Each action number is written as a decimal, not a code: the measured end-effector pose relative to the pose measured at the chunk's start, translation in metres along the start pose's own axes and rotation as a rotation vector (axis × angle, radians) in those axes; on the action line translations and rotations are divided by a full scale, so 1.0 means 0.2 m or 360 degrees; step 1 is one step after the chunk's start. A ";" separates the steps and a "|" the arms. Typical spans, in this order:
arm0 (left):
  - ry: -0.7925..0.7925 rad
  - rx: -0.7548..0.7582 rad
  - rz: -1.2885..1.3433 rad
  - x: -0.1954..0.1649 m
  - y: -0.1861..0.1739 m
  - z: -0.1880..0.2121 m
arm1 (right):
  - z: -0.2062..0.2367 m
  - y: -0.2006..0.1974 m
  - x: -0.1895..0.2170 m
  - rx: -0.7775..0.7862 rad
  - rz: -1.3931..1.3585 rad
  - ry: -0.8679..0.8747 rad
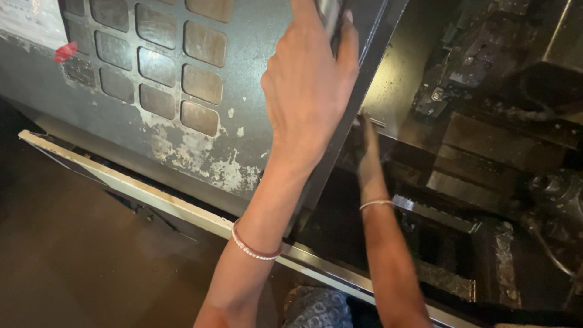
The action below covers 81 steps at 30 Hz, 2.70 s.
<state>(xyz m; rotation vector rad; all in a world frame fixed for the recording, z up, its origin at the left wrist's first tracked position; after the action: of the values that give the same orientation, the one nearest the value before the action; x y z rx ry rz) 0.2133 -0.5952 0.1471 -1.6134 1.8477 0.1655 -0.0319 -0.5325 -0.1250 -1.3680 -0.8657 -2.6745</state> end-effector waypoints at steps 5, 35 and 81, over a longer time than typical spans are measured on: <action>-0.0034 0.0012 0.0015 0.00 0.00 0.00 | -0.02 -0.11 -0.05 -0.0587 -0.0299 -0.1528; 0.0022 -0.0036 -0.0004 0.03 0.05 0.02 | -0.09 -0.24 0.10 -0.0351 0.0653 -0.1318; -0.0425 0.0795 0.1826 -0.07 -0.37 0.62 | 2.02 -0.98 -0.70 -0.0090 -0.0316 -0.0408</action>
<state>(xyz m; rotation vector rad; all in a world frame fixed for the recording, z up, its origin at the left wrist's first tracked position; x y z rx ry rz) 0.3309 -0.5389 0.0836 -0.0760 2.1401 0.3488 0.3045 -0.2050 -0.1337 -1.7558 -1.0022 -2.7232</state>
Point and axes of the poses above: each hand's wrist, its own z-axis away from the middle knuckle, its own y-axis out of the palm, x = y × z, the point moved 2 cm from there along -z, towards the middle knuckle, and after that the axes turned 10 degrees about y, right-handed, at the moved point
